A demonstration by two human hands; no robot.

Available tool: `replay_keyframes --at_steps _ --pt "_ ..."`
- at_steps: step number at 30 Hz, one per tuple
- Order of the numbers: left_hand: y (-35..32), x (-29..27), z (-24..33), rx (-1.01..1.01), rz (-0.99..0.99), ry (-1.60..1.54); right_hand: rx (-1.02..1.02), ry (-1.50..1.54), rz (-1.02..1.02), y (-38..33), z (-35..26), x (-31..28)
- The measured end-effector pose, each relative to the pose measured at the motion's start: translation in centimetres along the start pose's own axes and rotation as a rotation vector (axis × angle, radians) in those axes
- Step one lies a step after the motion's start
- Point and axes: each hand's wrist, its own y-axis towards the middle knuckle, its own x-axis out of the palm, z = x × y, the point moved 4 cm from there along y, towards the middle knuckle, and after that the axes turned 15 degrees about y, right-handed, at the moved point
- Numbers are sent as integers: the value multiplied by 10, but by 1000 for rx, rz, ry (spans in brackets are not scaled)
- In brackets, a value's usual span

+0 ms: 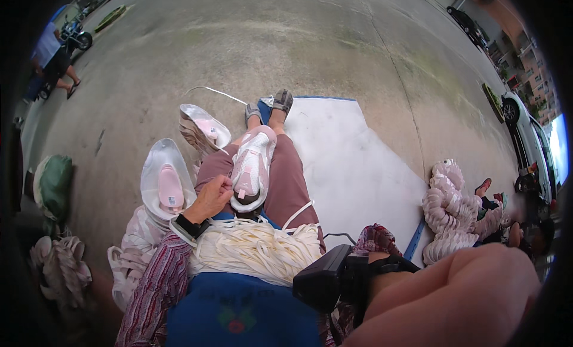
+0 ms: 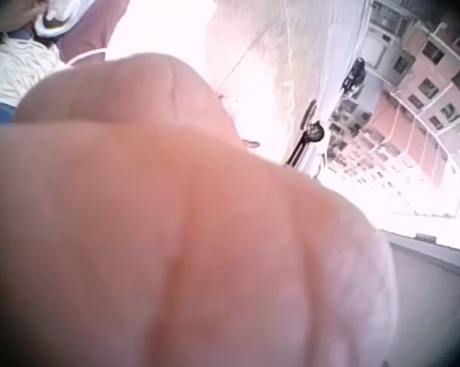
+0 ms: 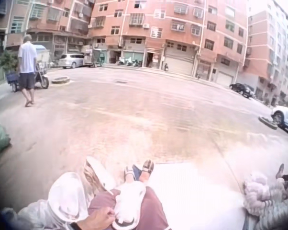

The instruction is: The recorder is lacing and assembling shoe components in an outdoor manufacturing environment.

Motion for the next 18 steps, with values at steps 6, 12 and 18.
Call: replay_keyframes --at_steps 6,12,18 --pt "-14 -4 9 67 59 64 -105 13 -120 38 -2 -5" --pt "-7 2 8 68 29 90 -155 67 -197 65 -1 -16" --pt "4 -15 22 24 22 96 -151 -71 -167 71 -11 -18"
